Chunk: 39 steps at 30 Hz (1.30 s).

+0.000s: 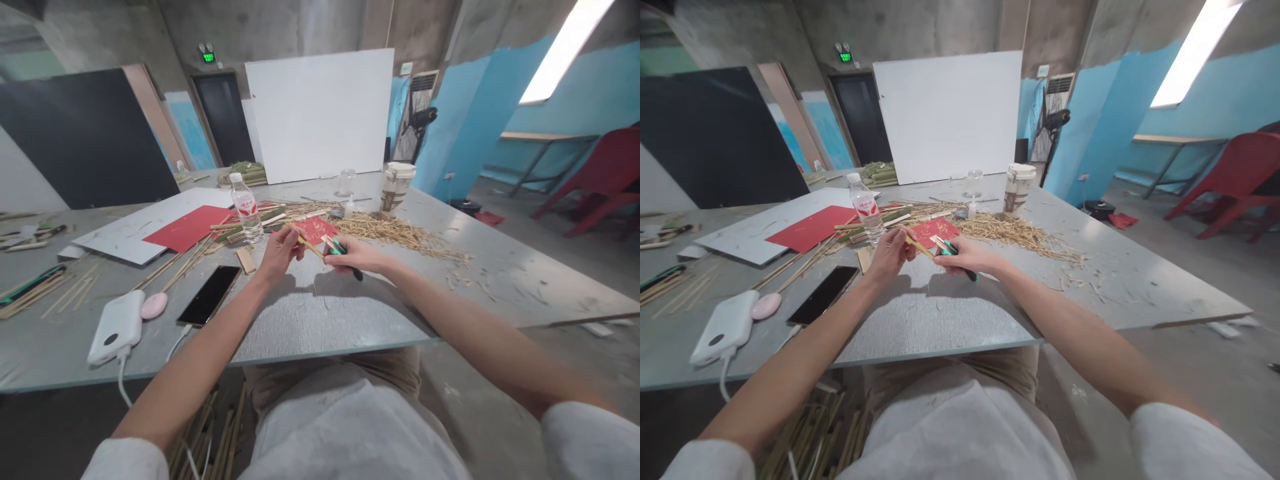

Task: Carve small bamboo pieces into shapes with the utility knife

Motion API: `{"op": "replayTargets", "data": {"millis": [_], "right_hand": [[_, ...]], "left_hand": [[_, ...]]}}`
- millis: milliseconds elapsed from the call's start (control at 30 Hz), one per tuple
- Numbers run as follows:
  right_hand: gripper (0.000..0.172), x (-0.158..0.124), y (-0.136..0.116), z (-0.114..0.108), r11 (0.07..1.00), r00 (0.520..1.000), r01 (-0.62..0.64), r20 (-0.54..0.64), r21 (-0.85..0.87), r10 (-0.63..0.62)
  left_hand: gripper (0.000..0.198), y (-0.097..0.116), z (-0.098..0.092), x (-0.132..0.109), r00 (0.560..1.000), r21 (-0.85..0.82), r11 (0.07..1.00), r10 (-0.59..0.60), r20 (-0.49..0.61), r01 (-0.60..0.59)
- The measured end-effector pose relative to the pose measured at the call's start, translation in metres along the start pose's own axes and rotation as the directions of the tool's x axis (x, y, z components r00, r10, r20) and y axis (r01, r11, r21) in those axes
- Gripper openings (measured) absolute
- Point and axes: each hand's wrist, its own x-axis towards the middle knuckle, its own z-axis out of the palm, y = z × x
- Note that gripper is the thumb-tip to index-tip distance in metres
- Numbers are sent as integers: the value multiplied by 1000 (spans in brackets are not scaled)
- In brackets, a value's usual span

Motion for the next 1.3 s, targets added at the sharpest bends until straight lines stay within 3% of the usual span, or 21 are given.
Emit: {"op": "replayTargets", "data": {"millis": [100, 233, 433, 633, 900, 1300], "right_hand": [[43, 2, -1, -1, 942, 989, 6, -140, -334, -56], [48, 3, 1, 1, 872, 970, 10, -208, -489, -128], [57, 6, -1, 10, 749, 953, -74, -269, -658, -142], [54, 9, -7, 19, 662, 943, -161, -312, -732, -116], [51, 14, -9, 31, 613, 917, -258, -389, -747, -89], [51, 19, 7, 37, 560, 950, -226, -306, -797, -52]], "left_hand": [[61, 2, -1, 0, 1000, 69, 998, 9, -2, -9], [57, 9, 0, -3, 998, 181, 983, 1, 59, -12], [45, 15, 6, -8, 989, 282, 959, -20, 147, -22], [43, 12, 6, -7, 982, 345, 935, 13, 189, -79], [44, 14, -1, -5, 980, 329, 944, -34, 196, -33], [50, 16, -4, -5, 977, 351, 935, -28, 212, -50]]}}
